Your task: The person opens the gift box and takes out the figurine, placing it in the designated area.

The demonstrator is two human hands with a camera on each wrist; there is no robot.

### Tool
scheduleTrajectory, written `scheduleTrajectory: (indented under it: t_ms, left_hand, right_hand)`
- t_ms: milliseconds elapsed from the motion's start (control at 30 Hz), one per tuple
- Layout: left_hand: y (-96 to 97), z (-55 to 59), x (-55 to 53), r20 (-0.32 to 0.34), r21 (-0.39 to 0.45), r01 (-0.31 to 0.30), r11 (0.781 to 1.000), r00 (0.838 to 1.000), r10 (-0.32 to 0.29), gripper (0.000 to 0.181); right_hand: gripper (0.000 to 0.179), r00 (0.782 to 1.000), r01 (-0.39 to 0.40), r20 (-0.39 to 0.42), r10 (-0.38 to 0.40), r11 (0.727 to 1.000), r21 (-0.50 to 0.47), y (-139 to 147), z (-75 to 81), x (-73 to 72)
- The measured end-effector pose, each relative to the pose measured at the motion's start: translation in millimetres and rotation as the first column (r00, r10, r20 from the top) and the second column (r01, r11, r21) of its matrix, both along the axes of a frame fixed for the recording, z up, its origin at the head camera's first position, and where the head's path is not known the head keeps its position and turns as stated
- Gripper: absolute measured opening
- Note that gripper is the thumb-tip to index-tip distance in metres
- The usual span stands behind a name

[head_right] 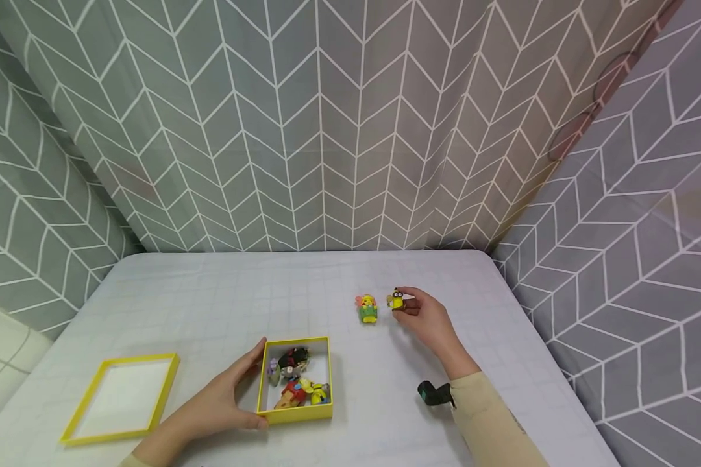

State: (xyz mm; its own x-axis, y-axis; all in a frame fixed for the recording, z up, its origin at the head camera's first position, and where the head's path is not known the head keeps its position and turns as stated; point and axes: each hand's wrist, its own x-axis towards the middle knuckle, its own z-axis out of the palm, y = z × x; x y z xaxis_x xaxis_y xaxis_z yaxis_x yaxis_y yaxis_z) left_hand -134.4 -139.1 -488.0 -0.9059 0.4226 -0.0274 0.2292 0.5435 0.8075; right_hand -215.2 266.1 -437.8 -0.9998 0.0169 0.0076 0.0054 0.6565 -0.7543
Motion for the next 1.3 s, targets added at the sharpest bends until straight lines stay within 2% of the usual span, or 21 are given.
scheduleTrajectory:
  t_ms: [167,533,1300]
  left_hand:
    - [0.1,0.3,0.6,-0.008,-0.008,-0.004,1.0,1.0,0.004,0.139]
    - [-0.5,-0.7,0.0,0.008,0.011,0.006,1.0,1.0,-0.006,0.138]
    - [1.2,3.0,1.0,0.039,0.018,0.005,1.0,0.999,-0.005,0.137]
  right_hand:
    - [0.056,0.999,0.025,0.033,-0.026,0.999,0.047,2,-2.1,-4.0]
    - [0.056,0.994,0.023,0.103,-0.033,0.996,0.09,8,-10.0,-15.1]
    - [0.053,0.989,-0.022,0.145,-0.006,0.982,0.187,6,-14.7,-28.4]
